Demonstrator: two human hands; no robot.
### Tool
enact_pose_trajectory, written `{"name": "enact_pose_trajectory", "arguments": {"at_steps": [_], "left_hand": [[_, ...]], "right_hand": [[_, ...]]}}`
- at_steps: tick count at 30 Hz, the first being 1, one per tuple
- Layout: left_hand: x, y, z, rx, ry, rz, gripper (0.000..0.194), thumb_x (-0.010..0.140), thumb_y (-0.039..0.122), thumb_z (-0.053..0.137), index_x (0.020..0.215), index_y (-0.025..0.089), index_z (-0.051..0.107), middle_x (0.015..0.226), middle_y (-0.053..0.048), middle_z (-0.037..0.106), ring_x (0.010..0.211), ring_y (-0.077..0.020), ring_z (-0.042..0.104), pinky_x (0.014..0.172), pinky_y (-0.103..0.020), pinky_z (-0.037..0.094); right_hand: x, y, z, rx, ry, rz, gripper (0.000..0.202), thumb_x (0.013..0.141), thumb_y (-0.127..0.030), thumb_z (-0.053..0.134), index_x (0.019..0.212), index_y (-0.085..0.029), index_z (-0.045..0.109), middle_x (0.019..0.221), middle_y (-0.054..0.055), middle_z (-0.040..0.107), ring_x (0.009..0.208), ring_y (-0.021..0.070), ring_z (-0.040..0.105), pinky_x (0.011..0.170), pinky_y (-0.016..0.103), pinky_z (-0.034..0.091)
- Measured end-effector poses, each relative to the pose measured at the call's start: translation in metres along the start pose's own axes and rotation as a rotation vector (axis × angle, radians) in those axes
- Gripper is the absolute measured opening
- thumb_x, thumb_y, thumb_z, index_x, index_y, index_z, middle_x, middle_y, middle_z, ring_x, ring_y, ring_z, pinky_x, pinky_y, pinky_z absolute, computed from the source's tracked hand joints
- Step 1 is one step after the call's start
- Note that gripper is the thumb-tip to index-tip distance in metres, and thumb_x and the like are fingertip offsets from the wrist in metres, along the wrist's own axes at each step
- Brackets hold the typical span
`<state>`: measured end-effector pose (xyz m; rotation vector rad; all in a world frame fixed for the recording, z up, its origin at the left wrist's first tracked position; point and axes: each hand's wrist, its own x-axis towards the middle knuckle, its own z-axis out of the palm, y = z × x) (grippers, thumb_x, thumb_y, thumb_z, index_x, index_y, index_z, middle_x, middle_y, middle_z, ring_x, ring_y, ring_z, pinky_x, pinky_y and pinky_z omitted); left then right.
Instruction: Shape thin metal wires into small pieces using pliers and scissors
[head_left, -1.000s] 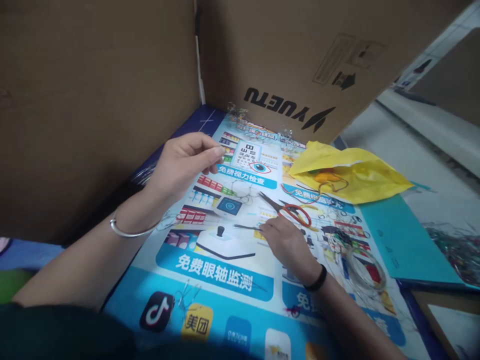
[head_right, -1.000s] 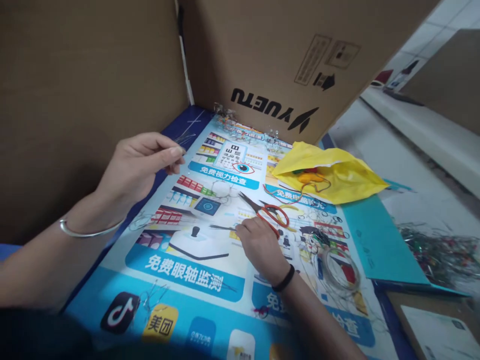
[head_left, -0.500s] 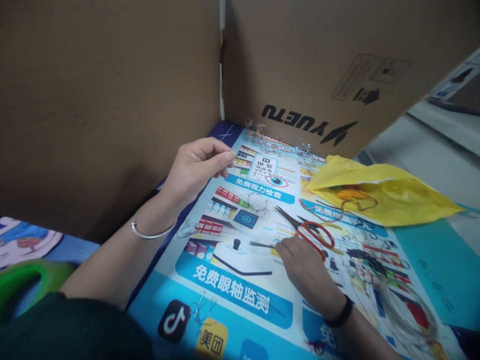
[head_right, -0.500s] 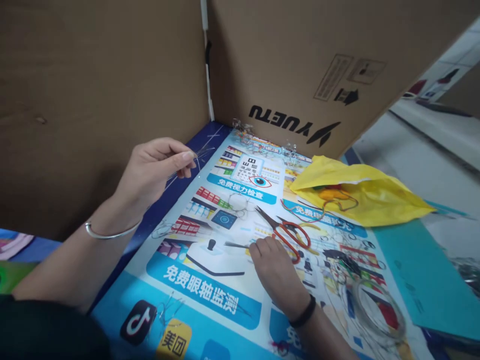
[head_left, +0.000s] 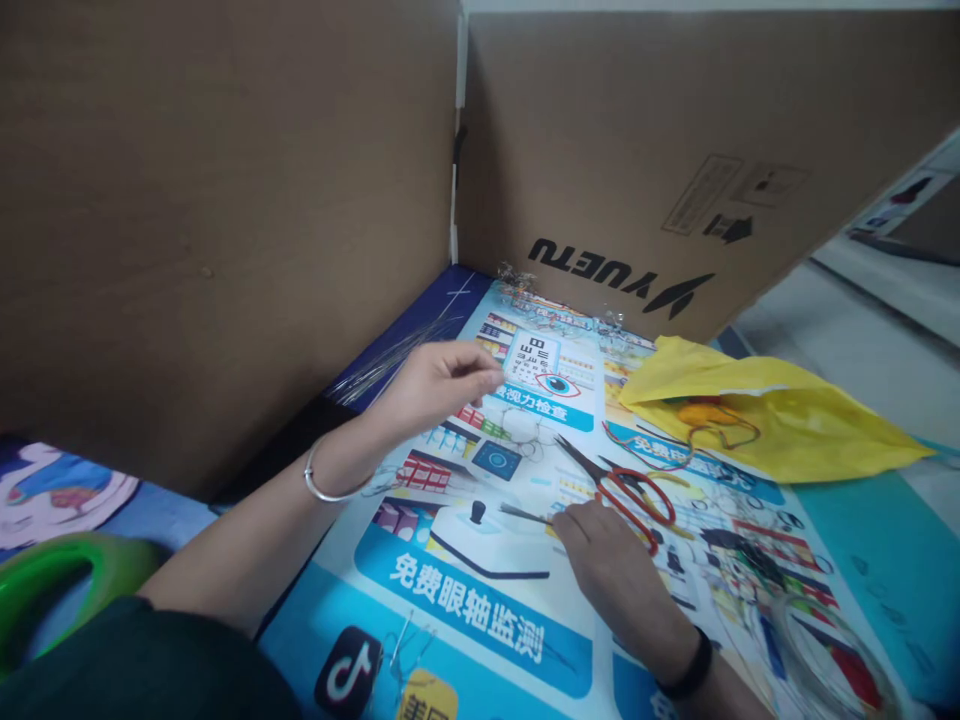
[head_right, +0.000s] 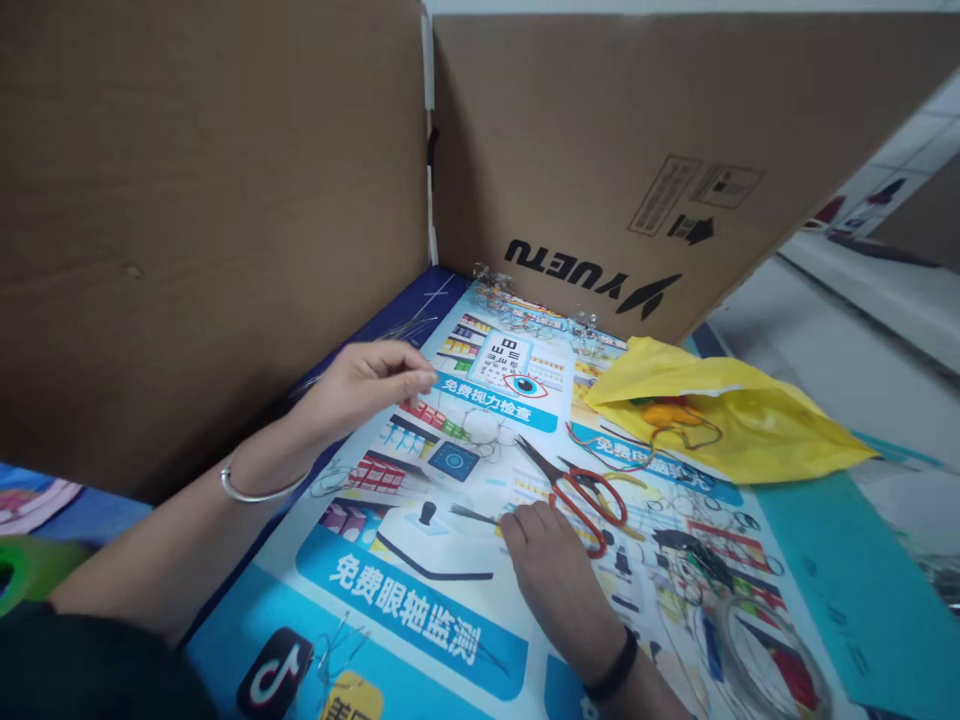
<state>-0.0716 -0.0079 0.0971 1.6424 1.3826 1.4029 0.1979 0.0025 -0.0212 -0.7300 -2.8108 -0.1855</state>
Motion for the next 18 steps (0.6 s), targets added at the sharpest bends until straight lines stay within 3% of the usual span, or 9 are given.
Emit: {"name": "enact_pose_trajectory", "arguments": {"at_steps": [3,8,13,16,18], "left_hand": [[-0.002,-0.011,0.017,0.082,-0.156,-0.034,0.013,0.076,0.023,0.055,0.068,0.017,0.064,0.061,0.002,0.058,0.056,-0.0098,0.052,0.051,-0.02,0.041],[-0.003,-0.022,0.035,0.194,-0.247,-0.042,0.017,0.077,0.024,0.053,0.066,0.018,0.065,0.059,0.001,0.059,0.056,-0.0116,0.053,0.052,-0.021,0.042],[0.003,-0.015,0.01,0.181,-0.071,-0.066,0.014,0.075,0.03,0.058,0.071,0.019,0.066,0.066,0.0,0.063,0.059,-0.0123,0.054,0.052,-0.02,0.042],[0.005,-0.014,-0.002,0.171,0.023,-0.092,0.015,0.073,0.033,0.06,0.072,0.019,0.065,0.066,0.0,0.061,0.059,-0.0119,0.053,0.053,-0.02,0.041],[0.003,-0.017,0.001,0.137,-0.002,-0.111,0.016,0.074,0.034,0.06,0.072,0.019,0.064,0.065,0.0,0.061,0.059,-0.0118,0.053,0.053,-0.02,0.04]], "right_hand": [[-0.001,-0.002,-0.001,0.013,-0.017,0.026,0.021,0.087,-0.011,0.04,0.094,-0.017,0.059,0.085,0.007,0.058,0.081,0.0194,0.05,0.074,0.033,0.037],[-0.001,0.003,-0.004,0.024,0.028,0.113,0.016,0.087,-0.016,0.043,0.085,-0.019,0.059,0.079,0.005,0.057,0.078,0.0174,0.049,0.072,0.031,0.037],[-0.001,0.024,-0.005,-0.057,0.184,0.304,0.02,0.088,-0.019,0.042,0.092,-0.016,0.06,0.089,0.009,0.058,0.091,0.0201,0.05,0.081,0.034,0.037],[-0.001,0.034,-0.003,-0.073,0.162,0.407,0.019,0.087,-0.022,0.043,0.093,-0.016,0.06,0.091,0.01,0.059,0.093,0.0213,0.05,0.081,0.035,0.037],[-0.001,0.037,-0.001,-0.07,0.121,0.436,0.018,0.087,-0.022,0.044,0.091,-0.016,0.061,0.087,0.009,0.059,0.09,0.0204,0.051,0.081,0.034,0.038]]}}
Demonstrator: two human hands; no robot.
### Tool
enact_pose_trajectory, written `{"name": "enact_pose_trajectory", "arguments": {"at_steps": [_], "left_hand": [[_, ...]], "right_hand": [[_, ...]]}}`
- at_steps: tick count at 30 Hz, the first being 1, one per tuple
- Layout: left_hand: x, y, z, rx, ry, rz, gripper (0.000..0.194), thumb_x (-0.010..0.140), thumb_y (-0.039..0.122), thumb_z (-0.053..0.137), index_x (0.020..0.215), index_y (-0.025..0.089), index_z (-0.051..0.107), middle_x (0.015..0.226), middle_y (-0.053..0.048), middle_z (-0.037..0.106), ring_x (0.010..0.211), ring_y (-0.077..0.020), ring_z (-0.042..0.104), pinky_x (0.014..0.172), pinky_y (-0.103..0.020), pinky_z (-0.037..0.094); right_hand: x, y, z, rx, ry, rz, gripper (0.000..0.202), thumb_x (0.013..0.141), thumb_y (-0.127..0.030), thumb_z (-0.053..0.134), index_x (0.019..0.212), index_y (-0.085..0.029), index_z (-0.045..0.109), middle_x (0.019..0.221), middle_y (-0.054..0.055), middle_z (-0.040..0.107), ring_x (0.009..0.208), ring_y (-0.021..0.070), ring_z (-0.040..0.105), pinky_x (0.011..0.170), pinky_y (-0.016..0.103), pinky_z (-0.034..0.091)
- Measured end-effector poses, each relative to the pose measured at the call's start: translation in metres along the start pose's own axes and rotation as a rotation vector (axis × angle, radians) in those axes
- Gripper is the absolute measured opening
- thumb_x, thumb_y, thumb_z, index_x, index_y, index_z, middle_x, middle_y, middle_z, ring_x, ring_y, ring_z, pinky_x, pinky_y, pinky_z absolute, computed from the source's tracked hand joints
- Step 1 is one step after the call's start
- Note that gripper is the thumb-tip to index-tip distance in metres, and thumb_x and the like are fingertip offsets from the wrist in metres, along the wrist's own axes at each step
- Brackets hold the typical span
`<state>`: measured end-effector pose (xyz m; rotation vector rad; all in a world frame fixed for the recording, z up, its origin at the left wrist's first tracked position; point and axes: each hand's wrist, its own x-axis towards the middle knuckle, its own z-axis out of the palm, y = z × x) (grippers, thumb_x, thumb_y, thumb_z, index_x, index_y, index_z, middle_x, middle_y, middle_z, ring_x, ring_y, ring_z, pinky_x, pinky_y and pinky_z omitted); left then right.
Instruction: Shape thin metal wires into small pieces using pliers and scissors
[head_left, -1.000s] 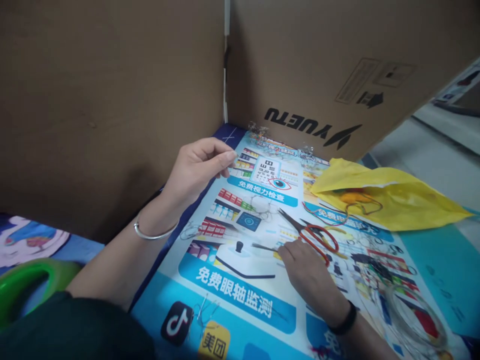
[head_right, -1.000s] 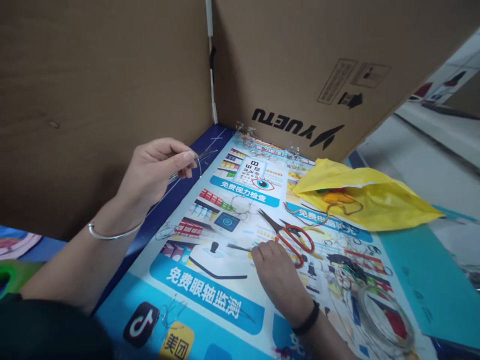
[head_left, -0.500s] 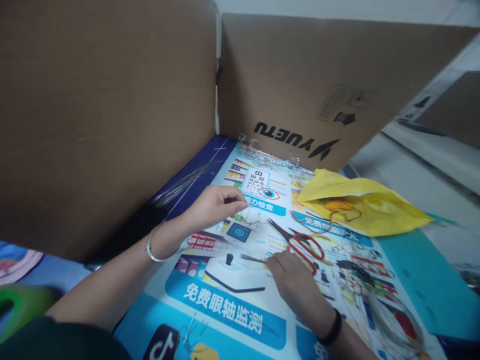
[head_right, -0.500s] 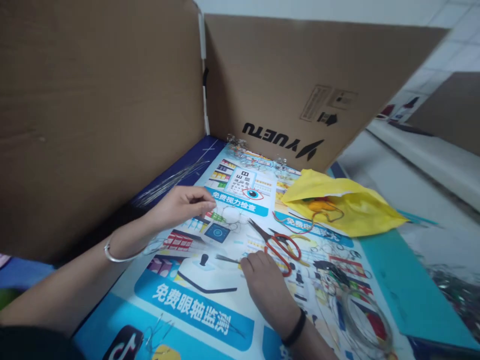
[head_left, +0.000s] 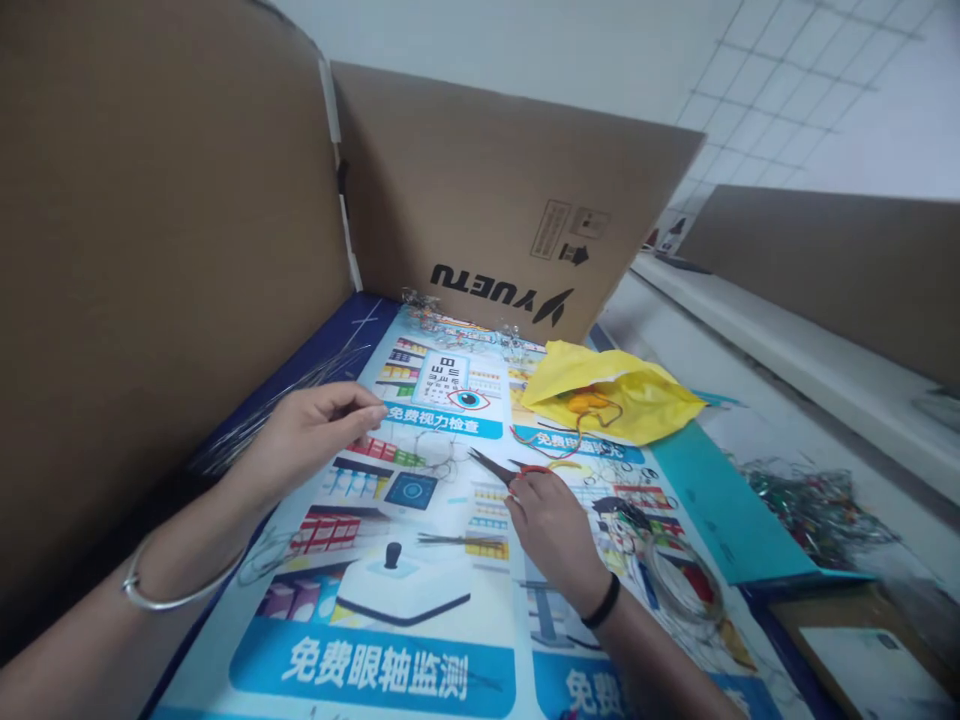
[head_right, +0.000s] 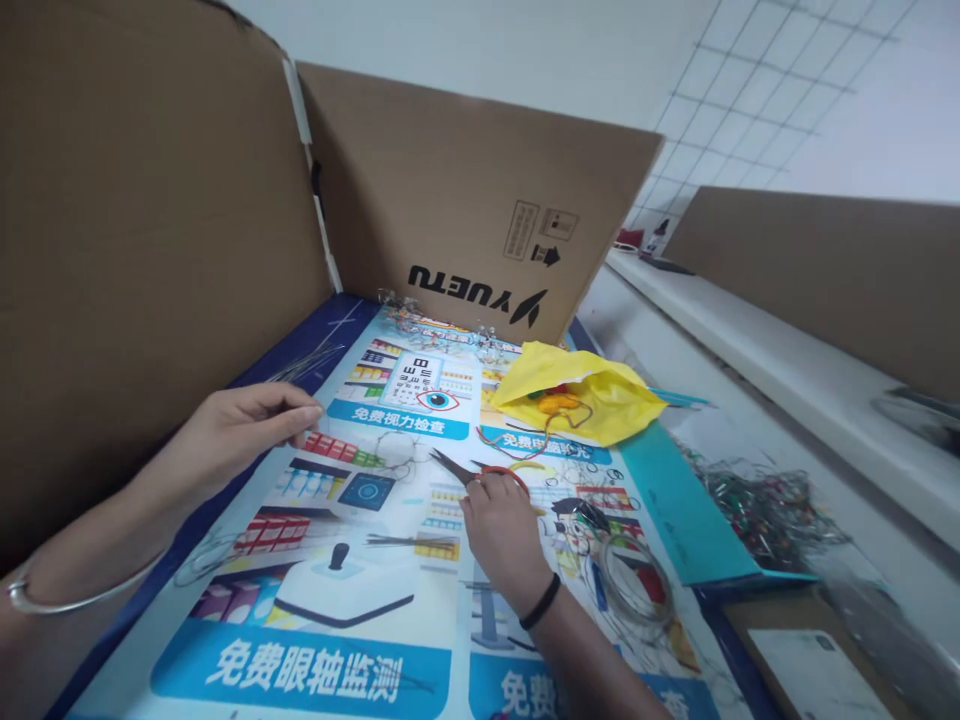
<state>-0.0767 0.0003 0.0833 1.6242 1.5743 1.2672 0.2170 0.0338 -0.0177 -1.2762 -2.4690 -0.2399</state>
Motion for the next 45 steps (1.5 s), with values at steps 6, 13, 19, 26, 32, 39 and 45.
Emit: {"name": "enact_pose_trajectory", "arguments": {"at_steps": [6,13,19,26,32,39,45], "left_hand": [[-0.011,-0.009,0.046,0.136,-0.286,0.009,0.023,0.079,0.035,0.05,0.067,0.018,0.061,0.056,0.002,0.056,0.054,-0.0118,0.051,0.052,-0.02,0.039],[-0.021,-0.02,0.069,0.212,-0.449,0.046,0.027,0.078,0.043,0.048,0.071,0.021,0.061,0.067,0.001,0.063,0.062,-0.0146,0.056,0.056,-0.02,0.041],[-0.016,-0.03,0.069,0.215,-0.471,0.006,0.031,0.074,0.051,0.051,0.076,0.022,0.062,0.067,0.001,0.064,0.062,-0.0151,0.057,0.058,-0.02,0.042],[-0.013,-0.035,0.066,0.179,-0.47,-0.012,0.03,0.076,0.05,0.051,0.076,0.022,0.062,0.066,0.002,0.061,0.061,-0.0137,0.054,0.058,-0.02,0.041],[-0.013,-0.03,0.066,0.149,-0.467,-0.027,0.031,0.077,0.048,0.049,0.072,0.02,0.061,0.06,0.002,0.058,0.058,-0.0135,0.052,0.054,-0.02,0.039],[-0.013,-0.034,0.063,0.125,-0.439,-0.004,0.031,0.078,0.047,0.048,0.073,0.02,0.061,0.06,0.001,0.057,0.058,-0.0136,0.051,0.054,-0.021,0.037],[-0.013,-0.038,0.064,0.115,-0.439,-0.014,0.03,0.078,0.046,0.049,0.074,0.02,0.062,0.06,0.001,0.058,0.059,-0.0134,0.051,0.054,-0.021,0.038]], "right_hand": [[-0.003,-0.002,0.0,-0.015,-0.006,0.0,0.019,0.087,-0.02,0.042,0.089,-0.018,0.061,0.087,0.007,0.058,0.089,0.019,0.049,0.083,0.033,0.035],[-0.001,0.004,-0.013,-0.073,-0.15,0.129,0.015,0.084,-0.021,0.046,0.092,-0.018,0.058,0.091,0.009,0.056,0.088,0.0219,0.047,0.074,0.034,0.036],[0.001,0.009,-0.008,-0.015,-0.239,0.118,0.017,0.083,-0.018,0.045,0.093,-0.016,0.059,0.089,0.01,0.056,0.085,0.0205,0.049,0.073,0.032,0.037],[0.019,0.036,-0.031,0.046,-0.223,0.11,0.021,0.087,-0.022,0.042,0.096,-0.022,0.061,0.093,0.003,0.062,0.089,0.0148,0.052,0.078,0.024,0.035],[0.061,0.078,-0.035,0.005,-0.279,0.117,0.021,0.084,-0.02,0.048,0.098,-0.014,0.063,0.094,0.01,0.063,0.091,0.0172,0.054,0.08,0.025,0.035],[0.066,0.089,-0.028,-0.09,-0.357,0.063,0.022,0.084,-0.013,0.043,0.094,-0.012,0.063,0.092,0.012,0.062,0.089,0.0182,0.053,0.079,0.027,0.035],[0.025,0.077,-0.035,-0.1,-0.444,-0.105,0.023,0.082,-0.01,0.043,0.095,-0.018,0.06,0.092,0.006,0.06,0.089,0.0163,0.052,0.075,0.025,0.037]]}}
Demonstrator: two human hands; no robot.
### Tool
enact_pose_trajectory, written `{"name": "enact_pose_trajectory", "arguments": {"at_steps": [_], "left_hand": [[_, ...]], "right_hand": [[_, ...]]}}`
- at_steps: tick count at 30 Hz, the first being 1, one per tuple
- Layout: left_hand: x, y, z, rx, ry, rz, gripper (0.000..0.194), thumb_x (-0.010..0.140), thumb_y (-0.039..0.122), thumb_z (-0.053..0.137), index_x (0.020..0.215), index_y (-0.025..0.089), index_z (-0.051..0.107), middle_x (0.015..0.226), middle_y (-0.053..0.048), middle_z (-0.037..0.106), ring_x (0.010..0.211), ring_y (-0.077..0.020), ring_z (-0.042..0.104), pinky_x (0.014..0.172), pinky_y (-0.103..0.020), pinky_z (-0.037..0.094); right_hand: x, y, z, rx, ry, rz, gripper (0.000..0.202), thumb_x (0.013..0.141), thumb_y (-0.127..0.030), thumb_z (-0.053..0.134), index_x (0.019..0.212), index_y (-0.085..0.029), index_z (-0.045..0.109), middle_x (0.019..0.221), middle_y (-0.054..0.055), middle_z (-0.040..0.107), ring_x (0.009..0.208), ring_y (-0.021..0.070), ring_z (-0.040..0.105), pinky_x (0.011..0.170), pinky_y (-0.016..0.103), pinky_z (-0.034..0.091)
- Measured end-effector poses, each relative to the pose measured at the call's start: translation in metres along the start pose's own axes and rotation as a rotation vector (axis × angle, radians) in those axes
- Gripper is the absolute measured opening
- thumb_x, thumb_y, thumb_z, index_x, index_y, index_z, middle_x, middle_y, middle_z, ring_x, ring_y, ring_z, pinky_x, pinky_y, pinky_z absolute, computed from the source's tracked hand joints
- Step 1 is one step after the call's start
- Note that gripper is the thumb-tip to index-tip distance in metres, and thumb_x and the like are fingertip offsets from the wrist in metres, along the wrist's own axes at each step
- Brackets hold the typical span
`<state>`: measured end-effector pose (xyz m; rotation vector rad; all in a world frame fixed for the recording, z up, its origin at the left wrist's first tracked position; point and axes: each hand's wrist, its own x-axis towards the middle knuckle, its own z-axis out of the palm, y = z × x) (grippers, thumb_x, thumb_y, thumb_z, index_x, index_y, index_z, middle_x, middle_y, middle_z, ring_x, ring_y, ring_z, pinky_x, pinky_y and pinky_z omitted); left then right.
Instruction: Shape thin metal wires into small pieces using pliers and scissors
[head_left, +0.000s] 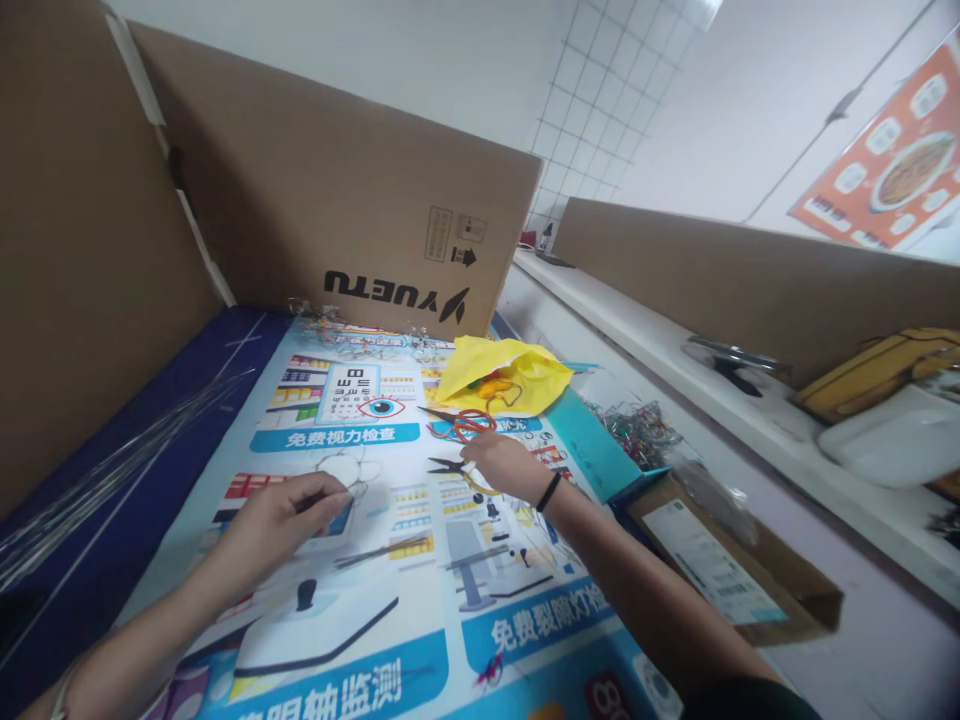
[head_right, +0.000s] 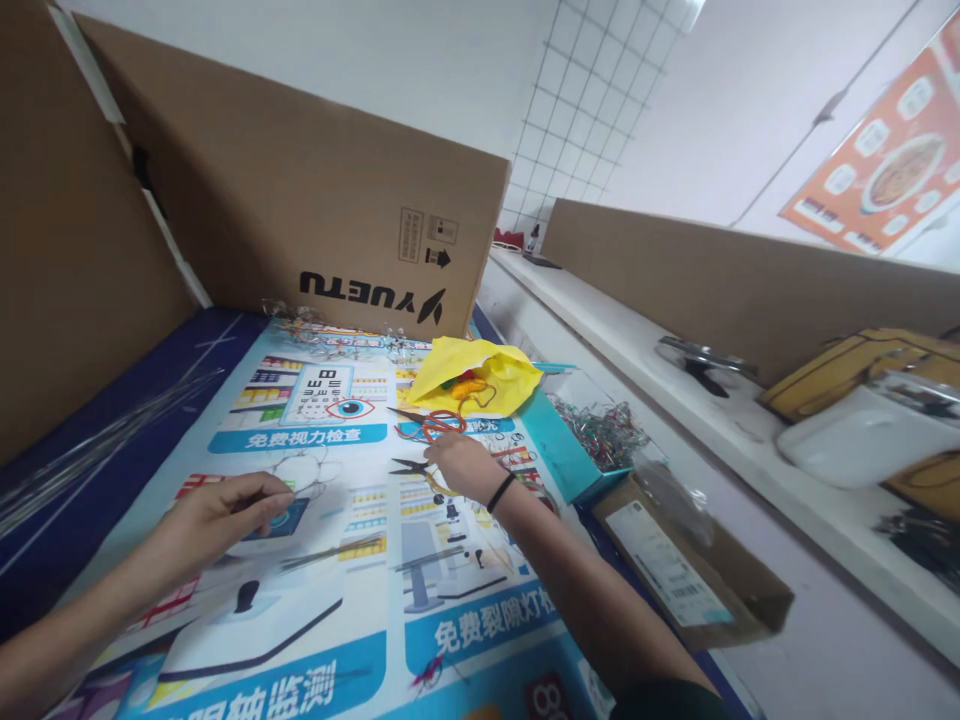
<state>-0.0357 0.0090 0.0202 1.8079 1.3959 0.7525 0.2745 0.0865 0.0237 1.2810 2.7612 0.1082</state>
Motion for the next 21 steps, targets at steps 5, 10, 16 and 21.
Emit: {"name": "enact_pose_trajectory", "arguments": {"at_steps": [5,10,16,21], "left_hand": [[0.0,0.003,0.002,0.005,0.002,-0.004,0.03,0.078,0.046,0.049,0.073,0.02,0.062,0.06,0.001,0.058,0.058,-0.0133,0.052,0.052,-0.02,0.038],[0.0,0.003,0.002,-0.016,0.004,0.02,0.027,0.077,0.044,0.052,0.072,0.02,0.063,0.062,0.0,0.06,0.059,-0.014,0.053,0.053,-0.021,0.04],[-0.001,0.006,0.003,-0.076,-0.004,-0.019,0.025,0.074,0.043,0.055,0.07,0.02,0.065,0.061,0.001,0.061,0.056,-0.0135,0.054,0.051,-0.02,0.041],[-0.001,0.009,0.006,-0.143,-0.024,-0.07,0.025,0.072,0.043,0.058,0.073,0.02,0.067,0.062,0.0,0.062,0.056,-0.0133,0.054,0.052,-0.02,0.043]], "right_hand": [[-0.002,-0.004,0.008,-0.041,-0.009,-0.029,0.023,0.08,-0.005,0.041,0.094,-0.014,0.058,0.091,0.01,0.059,0.091,0.0183,0.051,0.078,0.028,0.037],[0.005,0.007,0.011,-0.046,-0.013,-0.058,0.018,0.081,-0.008,0.043,0.088,-0.013,0.059,0.087,0.01,0.06,0.087,0.0184,0.053,0.077,0.029,0.038],[-0.012,0.02,0.007,-0.007,0.019,-0.017,0.021,0.082,-0.007,0.04,0.091,-0.011,0.059,0.089,0.01,0.061,0.086,0.0171,0.053,0.077,0.027,0.038],[-0.031,0.021,-0.02,0.039,0.113,0.058,0.024,0.085,-0.011,0.037,0.099,-0.01,0.056,0.094,0.011,0.059,0.091,0.0166,0.052,0.081,0.028,0.037]]}}
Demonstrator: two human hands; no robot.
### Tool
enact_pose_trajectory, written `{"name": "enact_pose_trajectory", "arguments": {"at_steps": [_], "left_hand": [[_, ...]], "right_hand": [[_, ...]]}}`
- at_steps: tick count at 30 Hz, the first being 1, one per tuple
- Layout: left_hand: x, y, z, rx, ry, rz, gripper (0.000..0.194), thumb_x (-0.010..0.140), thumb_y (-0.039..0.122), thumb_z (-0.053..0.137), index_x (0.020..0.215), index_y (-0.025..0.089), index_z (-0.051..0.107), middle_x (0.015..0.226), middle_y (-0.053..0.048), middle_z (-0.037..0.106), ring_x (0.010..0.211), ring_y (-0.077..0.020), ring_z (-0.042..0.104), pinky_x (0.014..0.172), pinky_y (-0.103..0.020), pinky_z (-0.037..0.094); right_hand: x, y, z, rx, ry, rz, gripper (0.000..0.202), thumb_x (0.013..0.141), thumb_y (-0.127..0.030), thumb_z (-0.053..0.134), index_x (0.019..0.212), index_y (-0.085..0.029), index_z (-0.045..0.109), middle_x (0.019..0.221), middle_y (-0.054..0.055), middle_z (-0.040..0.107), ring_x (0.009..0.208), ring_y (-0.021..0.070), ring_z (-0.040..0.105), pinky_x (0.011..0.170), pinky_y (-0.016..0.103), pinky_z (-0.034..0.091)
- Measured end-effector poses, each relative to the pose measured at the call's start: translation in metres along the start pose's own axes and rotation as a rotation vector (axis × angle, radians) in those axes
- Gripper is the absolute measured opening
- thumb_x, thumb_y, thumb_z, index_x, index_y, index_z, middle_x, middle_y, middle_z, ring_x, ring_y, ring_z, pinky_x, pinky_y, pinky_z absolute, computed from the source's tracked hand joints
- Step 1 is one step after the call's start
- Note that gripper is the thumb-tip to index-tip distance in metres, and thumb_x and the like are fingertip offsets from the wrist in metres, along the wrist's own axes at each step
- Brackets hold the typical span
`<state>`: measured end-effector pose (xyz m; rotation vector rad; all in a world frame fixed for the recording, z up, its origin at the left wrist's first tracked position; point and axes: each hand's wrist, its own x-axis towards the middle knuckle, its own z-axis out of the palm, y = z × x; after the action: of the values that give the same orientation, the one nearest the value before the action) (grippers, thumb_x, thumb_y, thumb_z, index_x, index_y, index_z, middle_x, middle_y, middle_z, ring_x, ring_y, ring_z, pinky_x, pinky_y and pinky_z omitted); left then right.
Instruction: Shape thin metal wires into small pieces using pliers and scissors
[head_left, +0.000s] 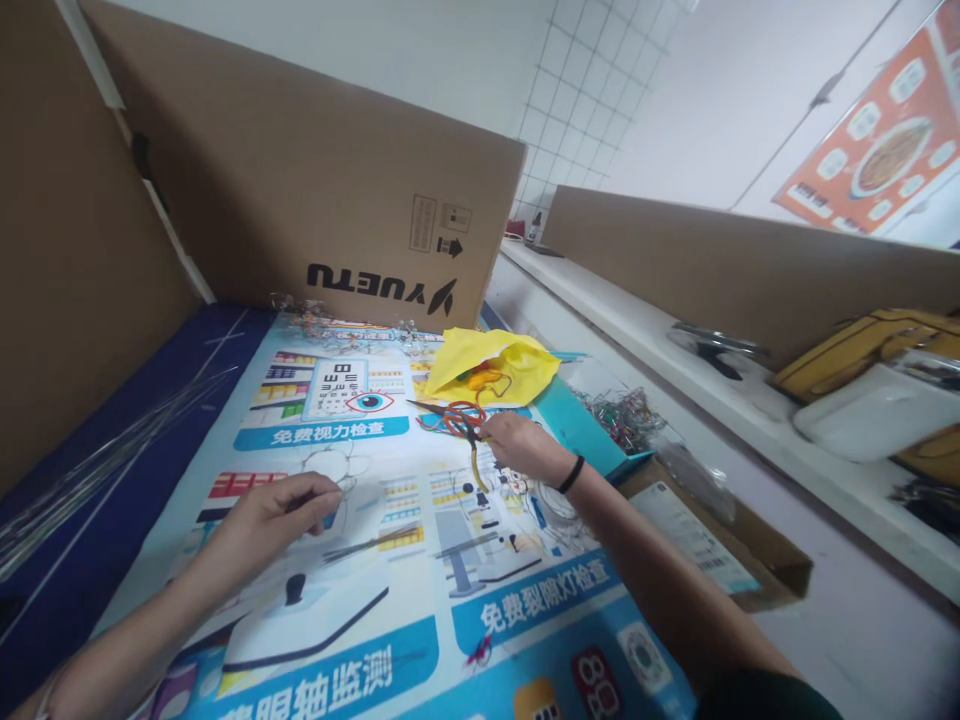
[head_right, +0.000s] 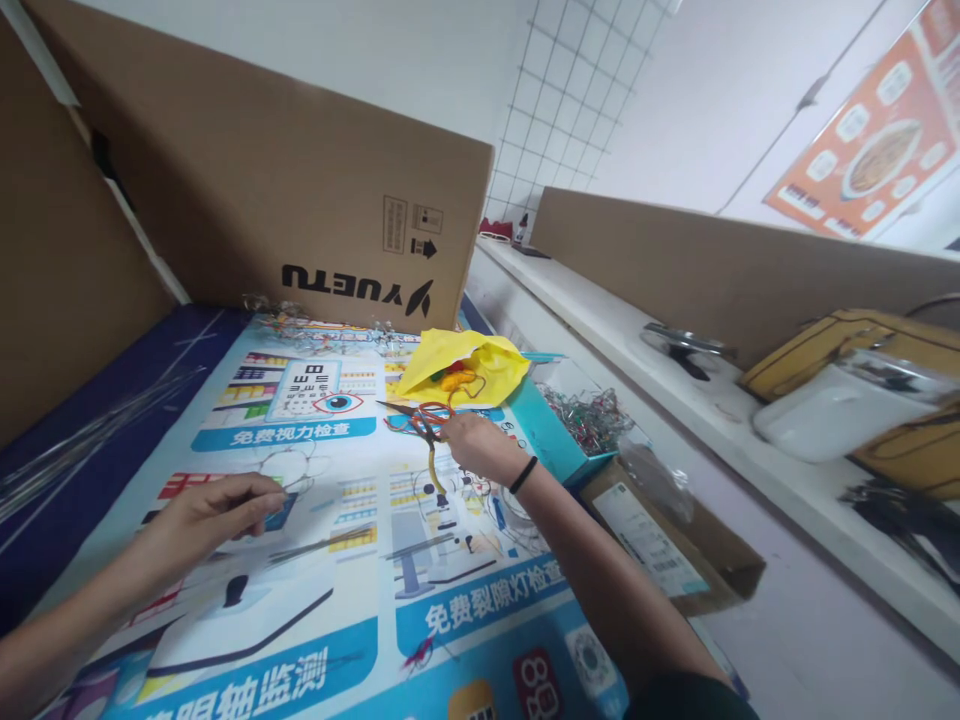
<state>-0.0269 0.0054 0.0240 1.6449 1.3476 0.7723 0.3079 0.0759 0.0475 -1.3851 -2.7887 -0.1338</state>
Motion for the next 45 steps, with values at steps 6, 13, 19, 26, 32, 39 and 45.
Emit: {"name": "enact_pose_trajectory", "arguments": {"at_steps": [6,13,19,26,32,39,45], "left_hand": [[-0.014,0.018,0.007,-0.097,-0.007,0.034,0.022,0.072,0.042,0.059,0.072,0.022,0.068,0.104,-0.006,0.065,0.091,-0.0227,0.059,0.064,-0.025,0.047],[-0.027,0.035,0.014,-0.171,-0.024,0.115,0.024,0.073,0.042,0.058,0.063,0.021,0.065,0.065,-0.005,0.061,0.089,-0.0263,0.057,0.058,-0.026,0.044],[-0.023,0.028,0.019,-0.399,0.189,0.048,0.018,0.07,0.037,0.063,0.068,0.019,0.064,0.063,0.0,0.059,0.056,-0.0122,0.048,0.055,-0.024,0.041],[-0.024,0.031,0.026,-0.52,0.234,-0.016,0.02,0.07,0.035,0.064,0.065,0.016,0.06,0.063,0.001,0.058,0.055,-0.01,0.048,0.053,-0.021,0.041],[-0.03,0.036,0.033,-0.554,0.145,-0.02,0.023,0.074,0.035,0.059,0.062,0.016,0.057,0.059,0.0,0.059,0.05,-0.0094,0.049,0.051,-0.022,0.042],[-0.039,0.057,0.029,-0.77,0.13,-0.039,0.023,0.073,0.036,0.062,0.063,0.016,0.058,0.058,0.0,0.061,0.048,-0.0075,0.048,0.05,-0.021,0.041],[-0.05,0.071,0.03,-0.82,0.111,-0.063,0.024,0.073,0.037,0.062,0.061,0.016,0.058,0.059,0.0,0.06,0.046,-0.0073,0.048,0.047,-0.02,0.039]], "right_hand": [[0.001,-0.05,-0.031,0.148,0.124,-0.152,0.022,0.084,-0.012,0.039,0.095,-0.015,0.058,0.09,0.006,0.06,0.089,0.0147,0.051,0.082,0.026,0.037],[0.025,-0.13,-0.012,0.287,0.246,-0.295,0.018,0.081,-0.014,0.043,0.092,-0.016,0.058,0.091,0.005,0.062,0.089,0.0142,0.051,0.083,0.025,0.038],[0.025,-0.166,0.009,0.511,0.426,-0.077,0.028,0.079,-0.011,0.041,0.104,-0.015,0.051,0.101,0.007,0.057,0.099,0.0152,0.047,0.089,0.029,0.038],[0.027,-0.196,0.02,0.421,0.329,0.045,0.061,0.071,-0.03,0.055,0.125,-0.01,0.037,0.114,0.014,0.048,0.101,0.0265,0.041,0.085,0.042,0.038],[0.038,-0.184,0.038,0.593,0.287,0.008,0.039,0.075,-0.019,0.052,0.114,-0.014,0.049,0.1,0.011,0.056,0.09,0.0225,0.047,0.08,0.037,0.04],[0.034,-0.18,0.02,1.641,0.047,-0.106,0.009,0.073,-0.022,0.058,0.079,-0.02,0.053,0.067,-0.004,0.053,0.068,0.0111,0.051,0.071,0.027,0.041],[0.031,-0.189,0.023,2.115,-0.212,-0.124,0.032,0.059,-0.03,0.075,0.081,-0.018,0.055,0.073,-0.002,0.054,0.074,0.0137,0.055,0.075,0.032,0.043]]}}
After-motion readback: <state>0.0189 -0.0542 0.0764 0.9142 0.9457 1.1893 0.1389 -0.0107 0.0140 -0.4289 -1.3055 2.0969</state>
